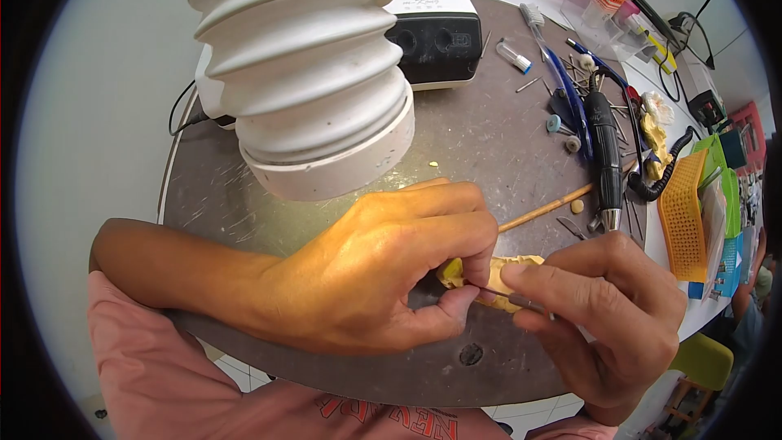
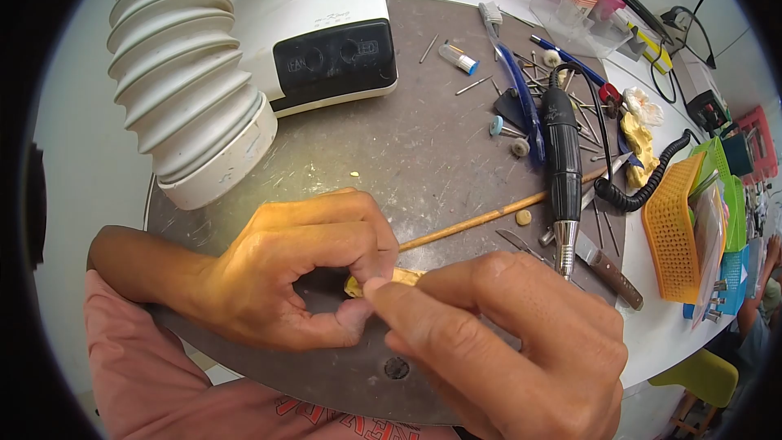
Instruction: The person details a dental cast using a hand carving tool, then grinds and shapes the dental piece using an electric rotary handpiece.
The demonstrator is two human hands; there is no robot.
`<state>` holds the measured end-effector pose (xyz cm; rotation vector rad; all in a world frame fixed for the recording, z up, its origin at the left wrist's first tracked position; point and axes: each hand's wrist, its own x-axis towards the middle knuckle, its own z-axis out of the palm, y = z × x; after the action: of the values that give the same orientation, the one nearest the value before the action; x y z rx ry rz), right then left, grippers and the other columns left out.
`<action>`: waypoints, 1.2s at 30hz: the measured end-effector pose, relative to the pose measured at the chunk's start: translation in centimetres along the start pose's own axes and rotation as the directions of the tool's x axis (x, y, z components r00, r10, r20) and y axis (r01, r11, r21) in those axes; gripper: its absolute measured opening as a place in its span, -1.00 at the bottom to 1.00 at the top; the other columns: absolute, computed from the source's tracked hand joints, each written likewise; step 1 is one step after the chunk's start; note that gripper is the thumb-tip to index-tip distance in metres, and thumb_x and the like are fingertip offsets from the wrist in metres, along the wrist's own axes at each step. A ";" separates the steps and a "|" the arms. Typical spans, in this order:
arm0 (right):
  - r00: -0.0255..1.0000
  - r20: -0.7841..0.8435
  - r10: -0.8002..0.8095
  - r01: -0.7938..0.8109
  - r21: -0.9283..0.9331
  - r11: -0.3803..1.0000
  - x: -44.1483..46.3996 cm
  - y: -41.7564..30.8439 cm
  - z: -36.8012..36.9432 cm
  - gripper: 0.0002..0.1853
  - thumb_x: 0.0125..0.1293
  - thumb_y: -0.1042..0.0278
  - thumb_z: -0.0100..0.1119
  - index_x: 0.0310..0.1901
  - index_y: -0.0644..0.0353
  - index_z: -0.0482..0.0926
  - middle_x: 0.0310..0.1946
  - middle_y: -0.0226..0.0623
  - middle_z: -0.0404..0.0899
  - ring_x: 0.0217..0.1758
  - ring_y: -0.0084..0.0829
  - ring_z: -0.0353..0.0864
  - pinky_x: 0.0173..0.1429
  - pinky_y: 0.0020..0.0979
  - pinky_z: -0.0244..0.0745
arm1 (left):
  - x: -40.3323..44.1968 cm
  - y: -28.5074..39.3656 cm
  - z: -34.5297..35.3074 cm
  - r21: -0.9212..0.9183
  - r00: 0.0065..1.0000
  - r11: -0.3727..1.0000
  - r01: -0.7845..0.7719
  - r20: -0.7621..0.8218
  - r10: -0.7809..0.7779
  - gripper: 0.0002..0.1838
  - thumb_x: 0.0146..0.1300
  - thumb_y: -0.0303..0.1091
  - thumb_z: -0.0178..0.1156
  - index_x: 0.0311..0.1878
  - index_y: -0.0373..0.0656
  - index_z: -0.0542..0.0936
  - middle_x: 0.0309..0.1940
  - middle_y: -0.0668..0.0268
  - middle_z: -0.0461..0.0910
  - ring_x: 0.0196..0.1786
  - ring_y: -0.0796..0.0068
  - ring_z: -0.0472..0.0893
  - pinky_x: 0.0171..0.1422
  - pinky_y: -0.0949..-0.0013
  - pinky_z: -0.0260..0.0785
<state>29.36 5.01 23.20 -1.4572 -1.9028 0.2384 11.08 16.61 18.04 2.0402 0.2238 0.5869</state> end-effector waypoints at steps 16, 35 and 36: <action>0.997 0.014 -0.070 0.068 0.122 0.990 -0.1 1.1 0.0 -0.64 -0.08 0.71 0.41 -0.15 0.27 0.76 -0.41 -0.16 0.69 -0.37 -0.38 0.71 -0.34 -0.45 0.59 | 0.1 0.0 -0.2 0.006 1.000 1.000 0.021 -0.003 -0.021 -0.80 0.01 -0.61 0.41 -0.32 -0.25 0.57 -0.25 0.18 0.60 -0.18 0.24 0.65 -0.08 0.32 0.51; 0.997 -0.068 -0.030 0.027 -0.042 0.999 -0.2 0.0 0.3 -0.63 -0.09 0.50 0.55 -0.13 0.16 0.81 -0.44 -0.30 0.60 -0.46 -0.51 0.58 -0.43 -0.54 0.39 | 0.0 0.1 -0.2 0.003 0.999 1.000 0.031 -0.006 -0.031 -0.79 0.03 -0.60 0.41 -0.26 -0.23 0.62 -0.23 0.22 0.61 -0.15 0.24 0.63 -0.05 0.31 0.48; 0.997 -0.067 -0.031 0.028 -0.043 0.999 -0.2 0.0 0.2 -0.63 -0.09 0.50 0.55 -0.13 0.16 0.81 -0.44 -0.30 0.60 -0.46 -0.51 0.58 -0.43 -0.54 0.39 | 0.0 0.1 -0.2 0.002 1.000 1.000 0.031 -0.007 -0.030 -0.79 0.03 -0.60 0.41 -0.26 -0.23 0.62 -0.23 0.22 0.61 -0.15 0.24 0.63 -0.05 0.31 0.48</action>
<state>29.25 4.88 22.92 -1.4457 -1.8834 0.1338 11.01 16.73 18.20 2.0338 0.2595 0.5753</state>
